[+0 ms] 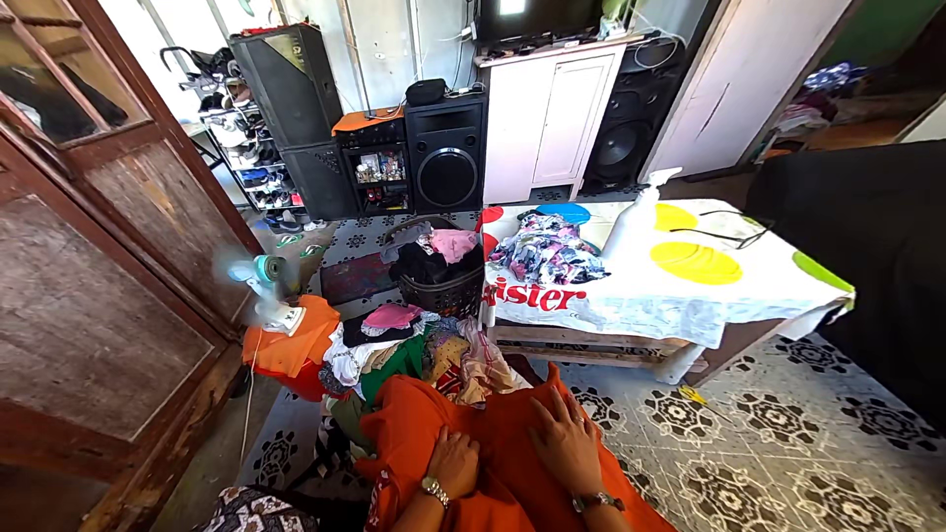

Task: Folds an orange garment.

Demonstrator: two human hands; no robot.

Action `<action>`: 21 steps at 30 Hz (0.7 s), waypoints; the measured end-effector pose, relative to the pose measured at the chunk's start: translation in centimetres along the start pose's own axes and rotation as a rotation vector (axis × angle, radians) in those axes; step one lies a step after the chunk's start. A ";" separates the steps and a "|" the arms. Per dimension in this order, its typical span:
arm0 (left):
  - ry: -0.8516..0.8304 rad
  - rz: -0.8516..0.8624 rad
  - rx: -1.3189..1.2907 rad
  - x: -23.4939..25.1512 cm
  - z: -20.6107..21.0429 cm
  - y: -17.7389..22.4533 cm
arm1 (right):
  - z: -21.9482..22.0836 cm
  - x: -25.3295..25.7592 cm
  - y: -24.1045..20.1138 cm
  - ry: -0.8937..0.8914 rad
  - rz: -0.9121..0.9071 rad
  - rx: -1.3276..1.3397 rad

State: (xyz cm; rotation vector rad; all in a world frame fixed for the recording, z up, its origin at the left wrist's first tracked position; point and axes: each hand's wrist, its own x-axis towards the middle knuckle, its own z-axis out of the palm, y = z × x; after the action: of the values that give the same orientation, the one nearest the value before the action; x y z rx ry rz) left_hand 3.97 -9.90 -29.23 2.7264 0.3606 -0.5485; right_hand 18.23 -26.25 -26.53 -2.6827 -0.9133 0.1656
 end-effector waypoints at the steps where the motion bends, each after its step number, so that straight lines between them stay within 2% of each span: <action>1: 0.000 0.000 -0.001 0.0 0.0 0.0 | 0.0 0.0 0.0 -0.001 0.003 -0.002; 21: 0.003 0.007 -0.002 0.0 0.1 -0.1 | 0.1 0.0 0.0 0.002 0.002 0.019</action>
State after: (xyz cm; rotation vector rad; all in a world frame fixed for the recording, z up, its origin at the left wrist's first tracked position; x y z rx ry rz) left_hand 3.93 -9.87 -29.34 2.7265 0.3522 -0.5415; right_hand 18.24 -26.24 -26.61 -2.6664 -0.9040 0.1708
